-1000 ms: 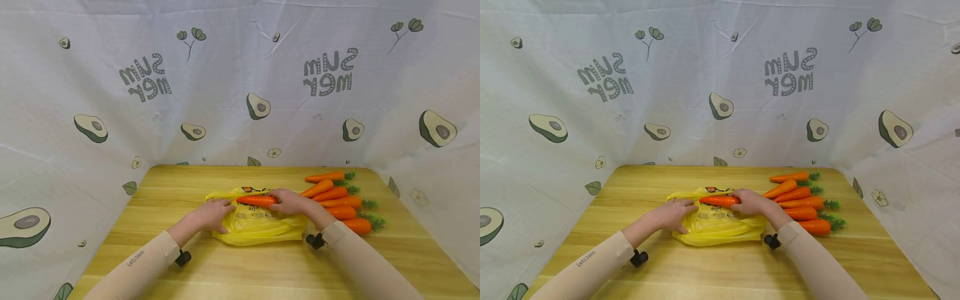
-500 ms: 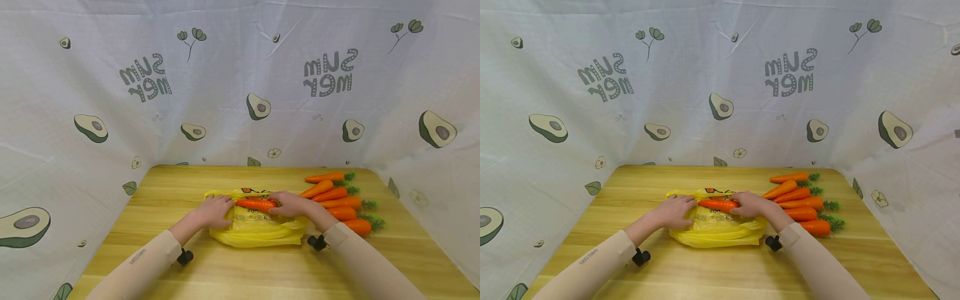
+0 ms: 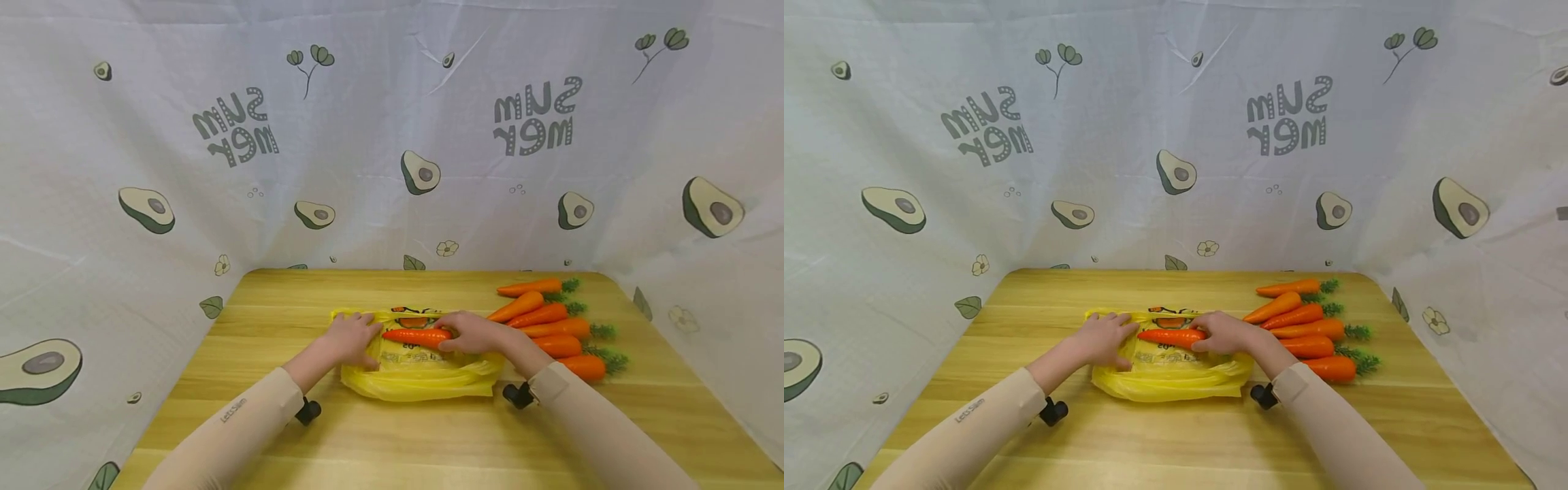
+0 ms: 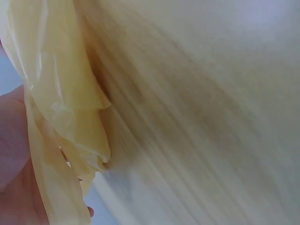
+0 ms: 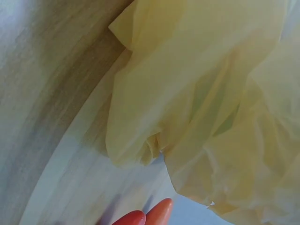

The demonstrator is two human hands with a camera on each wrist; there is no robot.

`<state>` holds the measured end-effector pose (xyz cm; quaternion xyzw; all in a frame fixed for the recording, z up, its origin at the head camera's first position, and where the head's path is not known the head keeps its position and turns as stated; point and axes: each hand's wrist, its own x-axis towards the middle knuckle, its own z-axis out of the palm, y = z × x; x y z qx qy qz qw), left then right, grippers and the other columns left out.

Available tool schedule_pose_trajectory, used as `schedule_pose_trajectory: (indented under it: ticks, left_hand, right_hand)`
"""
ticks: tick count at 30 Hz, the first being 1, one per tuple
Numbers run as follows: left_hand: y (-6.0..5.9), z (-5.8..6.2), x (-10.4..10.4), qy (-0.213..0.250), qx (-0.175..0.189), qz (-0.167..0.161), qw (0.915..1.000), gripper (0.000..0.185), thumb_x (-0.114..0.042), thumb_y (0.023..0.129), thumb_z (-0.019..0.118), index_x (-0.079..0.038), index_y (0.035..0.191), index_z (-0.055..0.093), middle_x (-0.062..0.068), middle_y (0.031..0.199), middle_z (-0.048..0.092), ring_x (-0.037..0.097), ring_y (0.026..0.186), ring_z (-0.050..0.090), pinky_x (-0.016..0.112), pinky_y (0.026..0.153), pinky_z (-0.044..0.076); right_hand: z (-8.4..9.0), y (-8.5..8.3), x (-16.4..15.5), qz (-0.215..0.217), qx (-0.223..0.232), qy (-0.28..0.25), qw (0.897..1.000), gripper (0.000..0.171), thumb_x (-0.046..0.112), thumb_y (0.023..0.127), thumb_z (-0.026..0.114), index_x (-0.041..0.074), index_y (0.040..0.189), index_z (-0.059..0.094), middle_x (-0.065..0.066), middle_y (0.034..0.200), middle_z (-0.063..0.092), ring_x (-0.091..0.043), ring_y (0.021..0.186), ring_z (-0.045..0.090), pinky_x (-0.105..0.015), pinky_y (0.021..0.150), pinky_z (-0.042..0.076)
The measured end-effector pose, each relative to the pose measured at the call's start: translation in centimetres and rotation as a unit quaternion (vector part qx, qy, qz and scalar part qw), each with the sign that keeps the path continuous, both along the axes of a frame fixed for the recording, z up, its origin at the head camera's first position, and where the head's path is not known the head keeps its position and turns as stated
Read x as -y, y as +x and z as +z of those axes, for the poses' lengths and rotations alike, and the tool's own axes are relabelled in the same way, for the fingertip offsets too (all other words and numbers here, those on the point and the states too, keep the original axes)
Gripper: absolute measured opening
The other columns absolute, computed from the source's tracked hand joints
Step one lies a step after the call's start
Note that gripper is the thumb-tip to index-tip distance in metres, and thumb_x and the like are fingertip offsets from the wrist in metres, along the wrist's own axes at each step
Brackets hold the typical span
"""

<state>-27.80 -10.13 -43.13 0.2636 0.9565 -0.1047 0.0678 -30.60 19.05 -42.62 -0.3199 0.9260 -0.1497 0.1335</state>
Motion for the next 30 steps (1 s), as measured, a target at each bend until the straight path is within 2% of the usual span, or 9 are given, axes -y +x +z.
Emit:
schedule_pose_trajectory:
  ticks: [5, 11, 15, 18, 22, 25, 30]
  left_hand:
    - [0.1, 0.0, 0.1, -0.015, 0.001, 0.012, 0.9998, 0.093, -0.072, 0.082, 0.067, -0.026, 0.157, 0.037, 0.005, 0.162, 0.037, 0.030, 0.145, 0.040, 0.059, 0.113, 0.037]
    - [0.3, 0.1, 0.1, -0.026, 0.003, 0.028, 0.9993, 0.095, -0.070, 0.083, 0.068, -0.028, 0.160, 0.030, 0.005, 0.165, 0.029, 0.032, 0.148, 0.035, 0.060, 0.116, 0.031]
    - [0.4, 0.1, 0.1, -0.023, 0.009, 0.034, 0.9991, 0.097, -0.070, 0.083, 0.067, -0.029, 0.161, 0.026, 0.006, 0.167, 0.025, 0.034, 0.150, 0.031, 0.061, 0.118, 0.027]
    - [0.3, -0.2, 0.3, -0.004, -0.003, 0.017, 0.9998, 0.096, -0.069, 0.082, 0.069, -0.027, 0.160, 0.030, 0.007, 0.167, 0.025, 0.034, 0.150, 0.032, 0.062, 0.117, 0.028]
    - [0.5, -0.7, 0.6, 0.025, -0.043, -0.033, 0.9982, 0.092, -0.066, 0.081, 0.073, -0.023, 0.155, 0.041, 0.009, 0.164, 0.032, 0.034, 0.147, 0.036, 0.060, 0.116, 0.033]
    - [0.8, -0.6, 0.7, 0.040, -0.069, -0.064, 0.9947, 0.085, -0.063, 0.081, 0.074, -0.019, 0.150, 0.049, 0.010, 0.159, 0.040, 0.032, 0.145, 0.040, 0.058, 0.114, 0.037]
    - [1.2, -0.5, 0.7, 0.048, -0.076, -0.073, 0.9932, 0.078, -0.062, 0.082, 0.074, -0.019, 0.145, 0.055, 0.007, 0.150, 0.050, 0.030, 0.138, 0.048, 0.056, 0.112, 0.039]
  right_hand:
    - [-0.2, 0.0, 0.1, 0.000, 0.006, 0.001, 1.000, 0.046, 0.034, 0.097, 0.067, 0.009, 0.135, 0.063, -0.014, 0.142, 0.058, -0.035, 0.131, 0.053, -0.053, 0.110, 0.042]
    - [0.0, 0.3, 0.1, -0.011, 0.022, 0.001, 1.000, 0.045, 0.035, 0.097, 0.066, 0.011, 0.135, 0.063, -0.023, 0.154, 0.043, -0.043, 0.142, 0.040, -0.057, 0.114, 0.036]
    - [0.0, 0.3, 0.1, -0.018, 0.021, 0.000, 1.000, 0.044, 0.035, 0.096, 0.067, 0.012, 0.134, 0.063, -0.022, 0.155, 0.042, -0.043, 0.142, 0.041, -0.057, 0.114, 0.036]
    - [-0.1, 0.3, 0.1, -0.017, 0.013, 0.000, 1.000, 0.044, 0.034, 0.096, 0.066, 0.011, 0.134, 0.063, -0.021, 0.153, 0.045, -0.043, 0.141, 0.042, -0.058, 0.114, 0.037]
    - [-0.1, 0.2, 0.0, -0.012, 0.000, -0.002, 1.000, 0.045, 0.032, 0.097, 0.066, 0.009, 0.136, 0.061, -0.019, 0.149, 0.050, -0.039, 0.137, 0.048, -0.055, 0.112, 0.040]
    - [-0.2, 0.2, -0.1, -0.010, -0.017, 0.001, 1.000, 0.048, 0.031, 0.098, 0.066, 0.007, 0.138, 0.059, -0.017, 0.145, 0.055, -0.035, 0.131, 0.053, -0.052, 0.109, 0.043]
    - [-0.1, 0.2, 0.0, -0.019, -0.030, 0.009, 0.999, 0.051, 0.031, 0.098, 0.066, 0.007, 0.142, 0.056, -0.016, 0.143, 0.057, -0.032, 0.127, 0.057, -0.051, 0.105, 0.047]
